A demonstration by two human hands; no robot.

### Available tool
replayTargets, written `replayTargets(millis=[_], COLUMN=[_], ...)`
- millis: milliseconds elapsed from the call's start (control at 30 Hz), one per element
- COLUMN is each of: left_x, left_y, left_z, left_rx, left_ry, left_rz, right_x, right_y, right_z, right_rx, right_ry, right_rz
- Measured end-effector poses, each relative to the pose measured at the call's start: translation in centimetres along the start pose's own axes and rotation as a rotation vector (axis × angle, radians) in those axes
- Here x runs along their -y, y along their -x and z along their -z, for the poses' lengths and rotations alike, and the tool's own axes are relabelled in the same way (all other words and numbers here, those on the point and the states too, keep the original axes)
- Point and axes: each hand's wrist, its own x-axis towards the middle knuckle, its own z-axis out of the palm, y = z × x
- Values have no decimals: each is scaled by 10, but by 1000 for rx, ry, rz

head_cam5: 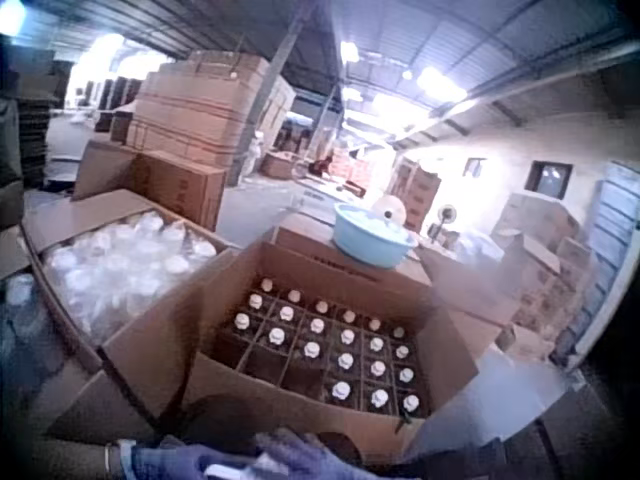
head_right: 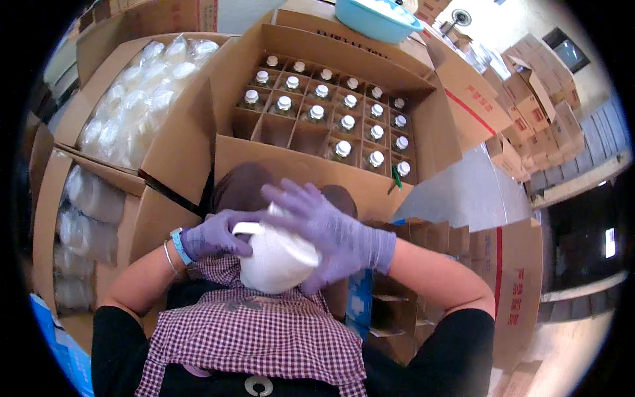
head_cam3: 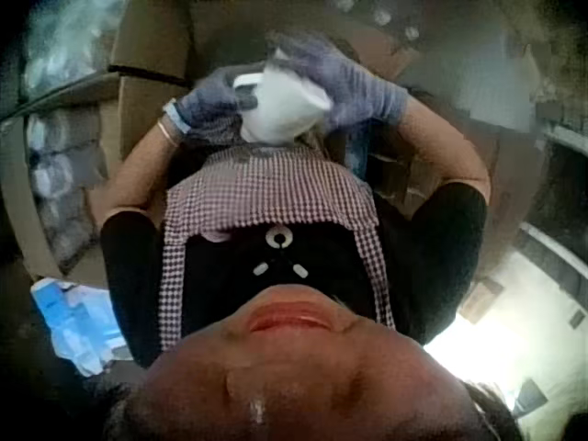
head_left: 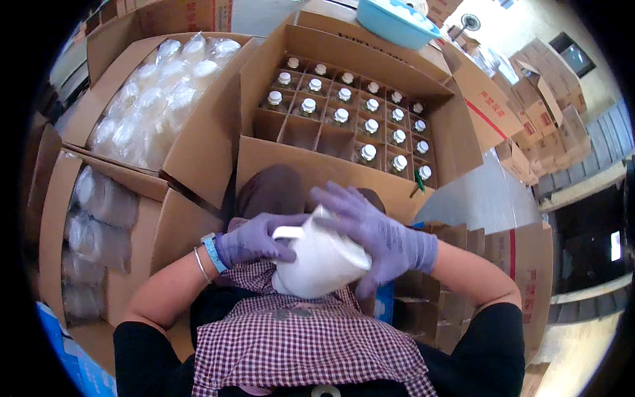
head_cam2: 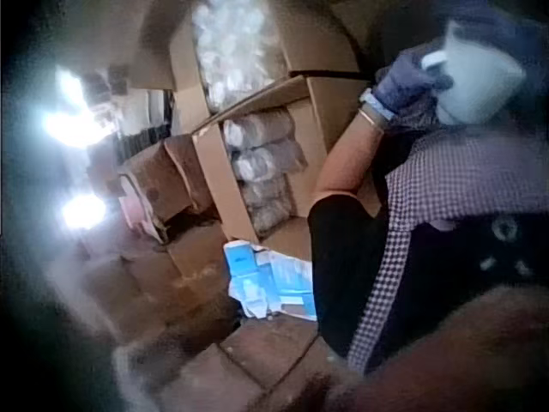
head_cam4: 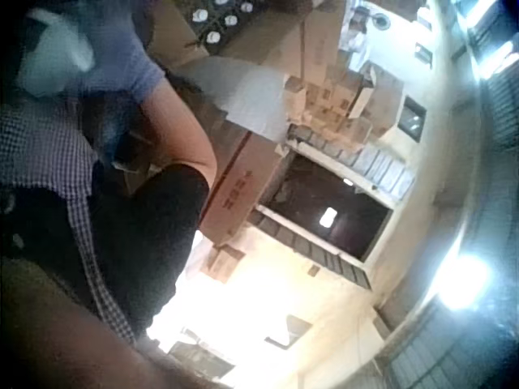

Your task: The person assembles white electric kettles by inserting a black circular base into the kettle body, screwing on the lid, and wrapping each unit in a plastic bag. The person places the wrapped kettles into a cardboard box.

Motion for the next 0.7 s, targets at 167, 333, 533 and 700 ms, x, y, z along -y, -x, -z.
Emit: replayTargets(millis=[167,333,533,700], left_x=[30,17,22,-115], left_y=[8,25,8,37], left_z=[2,-58,-57,79], left_rx=[-98,-486,-498,-1061], left_ry=[-19,-159,-580,-1320], left_rz=[-20,44,-99,-181], right_x=[2,-1,-75,-81], right_y=[-21,-10,-21,0], right_z=[-17,-21,-19,-48], right_rx=[-161,-163,-242,-510], right_ry=[-150,-296,-660,-414], right_rz=[8,-138,-407,-416])
